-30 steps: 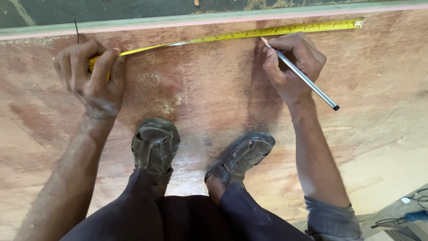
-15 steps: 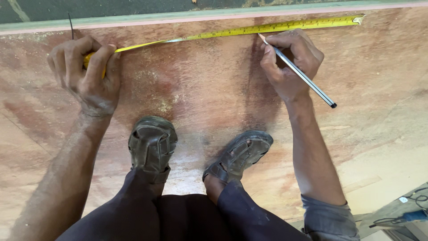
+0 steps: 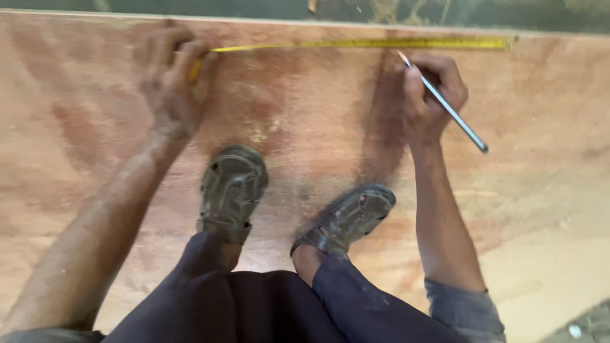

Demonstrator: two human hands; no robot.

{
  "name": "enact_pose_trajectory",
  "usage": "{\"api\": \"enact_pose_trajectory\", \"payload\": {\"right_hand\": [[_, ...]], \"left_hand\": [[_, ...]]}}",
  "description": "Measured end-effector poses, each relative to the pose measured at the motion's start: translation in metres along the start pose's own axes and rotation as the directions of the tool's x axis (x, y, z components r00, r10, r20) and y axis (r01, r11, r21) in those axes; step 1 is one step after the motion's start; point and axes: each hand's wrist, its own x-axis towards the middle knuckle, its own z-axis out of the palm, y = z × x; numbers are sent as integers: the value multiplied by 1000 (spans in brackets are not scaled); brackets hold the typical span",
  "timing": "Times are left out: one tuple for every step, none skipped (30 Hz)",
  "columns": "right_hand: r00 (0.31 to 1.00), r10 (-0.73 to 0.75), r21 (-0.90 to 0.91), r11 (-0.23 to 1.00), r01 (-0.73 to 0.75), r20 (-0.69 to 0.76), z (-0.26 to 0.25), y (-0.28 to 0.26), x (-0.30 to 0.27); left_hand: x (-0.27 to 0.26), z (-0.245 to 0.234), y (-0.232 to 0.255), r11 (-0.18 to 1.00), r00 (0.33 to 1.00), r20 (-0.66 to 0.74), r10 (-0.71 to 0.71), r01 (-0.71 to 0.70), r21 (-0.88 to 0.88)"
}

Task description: The person measures a large wooden board using a yellow tape measure and marks specific points with a pencil. They repeatedly extend the tape measure across the board's surface, hold it in place, and make small marks to indicate measurements.

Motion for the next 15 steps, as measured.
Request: {"api": "enact_pose_trajectory", "payload": {"right_hand": [[999, -3, 72, 997, 5, -35, 4, -6, -6], [998, 4, 140, 990, 5, -64, 9, -12, -14], [996, 13, 172, 985, 4, -94, 18, -16, -21], [993, 31, 202, 979, -7, -117, 28, -20, -32], [989, 52, 231, 973, -18, -139, 38, -24, -42], [987, 74, 233, 972, -39, -142, 47, -27, -49], [985, 96, 235, 970, -61, -145, 57, -31, -55], [981, 121, 236, 968, -83, -150, 65, -36, -59], [990, 115, 269, 959, -90, -77, 72, -42, -62], [995, 102, 301, 949, -94, -10, 80, -49, -64], [995, 87, 331, 938, -101, 57, 86, -58, -65], [994, 52, 310, 947, -80, 95, 87, -66, -59], [991, 19, 289, 956, -57, 133, 89, -74, -53], [985, -13, 266, 963, -34, 173, 89, -82, -47], [980, -23, 266, 964, -31, 198, 85, -90, -38]], "left_hand": [[3, -4, 4, 999, 1000, -4, -21, 21, -30], [3, -8, 9, 997, 999, -2, -48, 47, -65], [3, -13, 11, 996, 998, -27, -58, 56, -75], [-2, -18, 15, 993, 996, -45, -75, 70, -90], [-8, -24, 18, 991, 994, -63, -91, 84, -104], [-15, -30, 22, 985, 990, -68, -127, 118, -127], [-22, -35, 26, 977, 984, -73, -163, 151, -151], [-28, -40, 28, 968, 978, -76, -195, 180, -177], [-34, -43, 31, 951, 966, -52, -252, 238, -199], [-41, -48, 32, 931, 953, -29, -302, 289, -222], [-48, -53, 30, 909, 937, -6, -350, 338, -245], [-52, -54, 28, 878, 901, 6, -434, 424, -221], [-57, -55, 23, 839, 857, 16, -514, 507, -198], [-63, -56, 18, 790, 805, 28, -592, 587, -177], [-71, -57, 12, 809, 809, -78, -583, 568, -151]]}}
